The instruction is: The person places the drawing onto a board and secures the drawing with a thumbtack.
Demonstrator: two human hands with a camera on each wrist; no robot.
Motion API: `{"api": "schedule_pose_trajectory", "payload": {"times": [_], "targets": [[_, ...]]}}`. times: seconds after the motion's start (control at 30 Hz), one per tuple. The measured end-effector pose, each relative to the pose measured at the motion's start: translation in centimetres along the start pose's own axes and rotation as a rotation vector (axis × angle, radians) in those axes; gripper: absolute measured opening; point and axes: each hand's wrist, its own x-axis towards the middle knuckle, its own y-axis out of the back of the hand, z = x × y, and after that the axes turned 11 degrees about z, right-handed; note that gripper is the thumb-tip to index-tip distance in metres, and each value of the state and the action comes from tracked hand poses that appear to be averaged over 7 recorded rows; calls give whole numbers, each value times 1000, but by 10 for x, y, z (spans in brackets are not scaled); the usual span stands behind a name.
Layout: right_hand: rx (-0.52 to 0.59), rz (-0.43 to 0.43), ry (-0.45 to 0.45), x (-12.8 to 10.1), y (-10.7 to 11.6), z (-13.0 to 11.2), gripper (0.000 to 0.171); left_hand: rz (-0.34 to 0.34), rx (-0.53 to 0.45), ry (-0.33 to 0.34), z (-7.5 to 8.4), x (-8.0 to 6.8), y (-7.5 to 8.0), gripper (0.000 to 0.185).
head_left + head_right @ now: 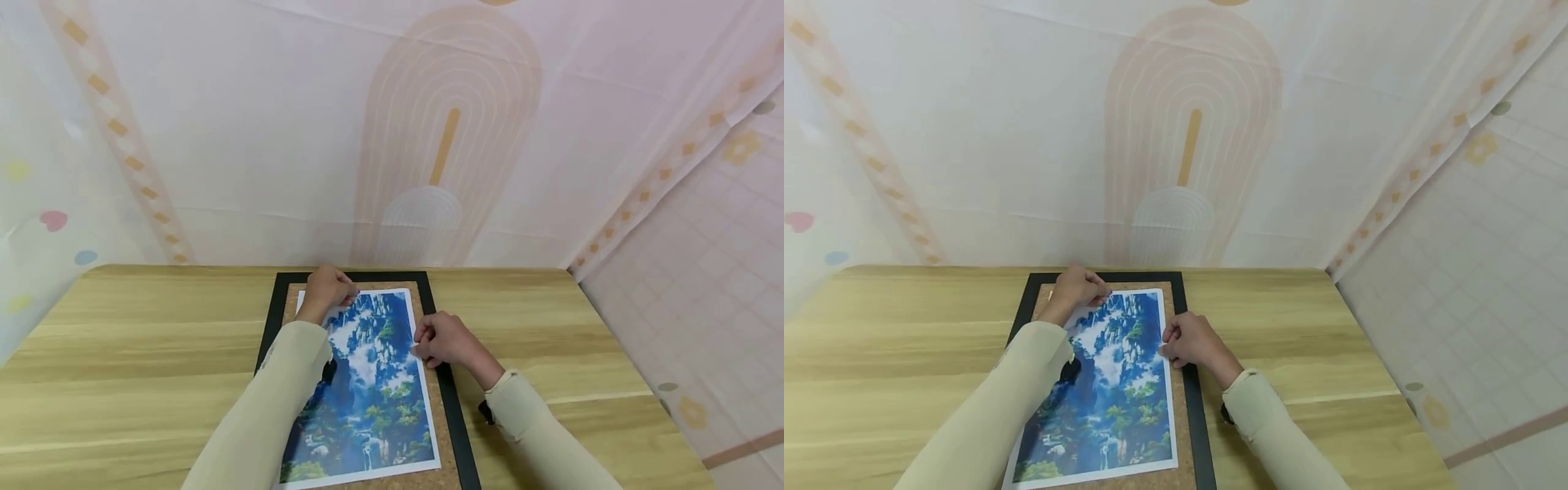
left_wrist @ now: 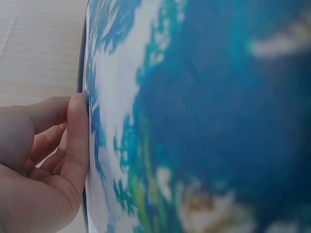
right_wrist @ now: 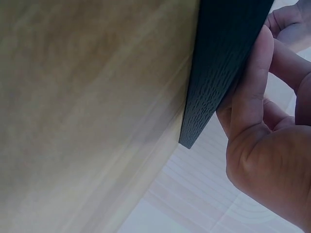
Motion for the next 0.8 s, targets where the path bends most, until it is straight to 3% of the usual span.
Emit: {"api": "schedule_pose_trajectory", "payload": {"times": [0.47,0.63,0.8], "targets": [[27,-30,38,4,4,4,10,-115,-32,-61,-6,0,8,17],[48,-27,62,6,8,3,10,-190,-22,-148,-1,-1,14,22],[29,-5,124,8,14,0,12,-192,-8,-251,8,-6,19,25]]}}
